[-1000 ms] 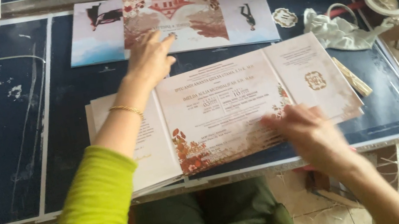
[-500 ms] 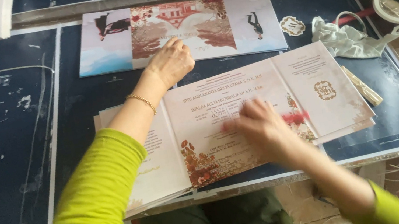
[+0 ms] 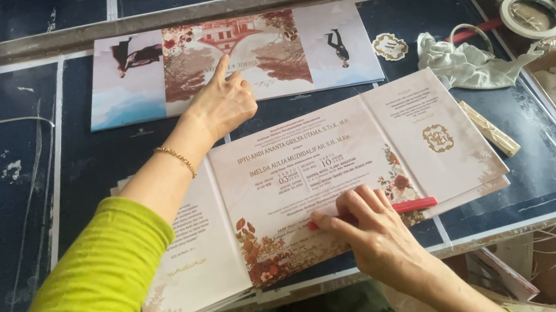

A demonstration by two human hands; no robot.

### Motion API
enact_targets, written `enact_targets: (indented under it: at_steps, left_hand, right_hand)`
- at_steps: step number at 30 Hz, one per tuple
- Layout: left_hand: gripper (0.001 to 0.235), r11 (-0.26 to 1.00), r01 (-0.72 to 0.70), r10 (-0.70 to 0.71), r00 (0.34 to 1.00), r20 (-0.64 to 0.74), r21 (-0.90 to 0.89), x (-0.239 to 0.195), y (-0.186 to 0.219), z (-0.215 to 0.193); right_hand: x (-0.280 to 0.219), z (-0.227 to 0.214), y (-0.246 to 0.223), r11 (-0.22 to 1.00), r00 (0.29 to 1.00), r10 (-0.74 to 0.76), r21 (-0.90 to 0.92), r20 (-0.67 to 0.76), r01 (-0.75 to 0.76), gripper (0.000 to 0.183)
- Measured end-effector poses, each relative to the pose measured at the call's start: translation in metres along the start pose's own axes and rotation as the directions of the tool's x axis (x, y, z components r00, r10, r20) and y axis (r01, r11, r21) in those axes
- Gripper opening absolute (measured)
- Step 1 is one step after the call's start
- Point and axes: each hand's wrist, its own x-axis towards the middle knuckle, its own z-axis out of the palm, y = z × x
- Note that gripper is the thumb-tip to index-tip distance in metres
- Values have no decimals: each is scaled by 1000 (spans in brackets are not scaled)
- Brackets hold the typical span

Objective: Assembling multi-part invitations by folding printed inserts and attaching them to cardboard bases.

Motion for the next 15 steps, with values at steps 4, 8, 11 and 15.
enact_targets:
  at_steps: [4,8,11,15]
  left_hand:
    - [22,1000,26,-24,996,-90,15,-1,4,11]
    - [28,973,133,-52,924,-380,189,4,7,29]
    - [20,958,242,-118,821,-558,154,4,-6,21]
    - [13,920,378,-258,782,-567,101,-2,-43,-2]
  right_hand:
    - [-1,1,-2,1000,1000,17,-4,1,-17,45]
    - [-3,3,0,1000,1000,15,-10,-7,-15,40]
    - [-3,5,0,1000,999,14,-27,-44,-15,38]
    - [-6,9,2,999,999,38,-34,-24,-38,43]
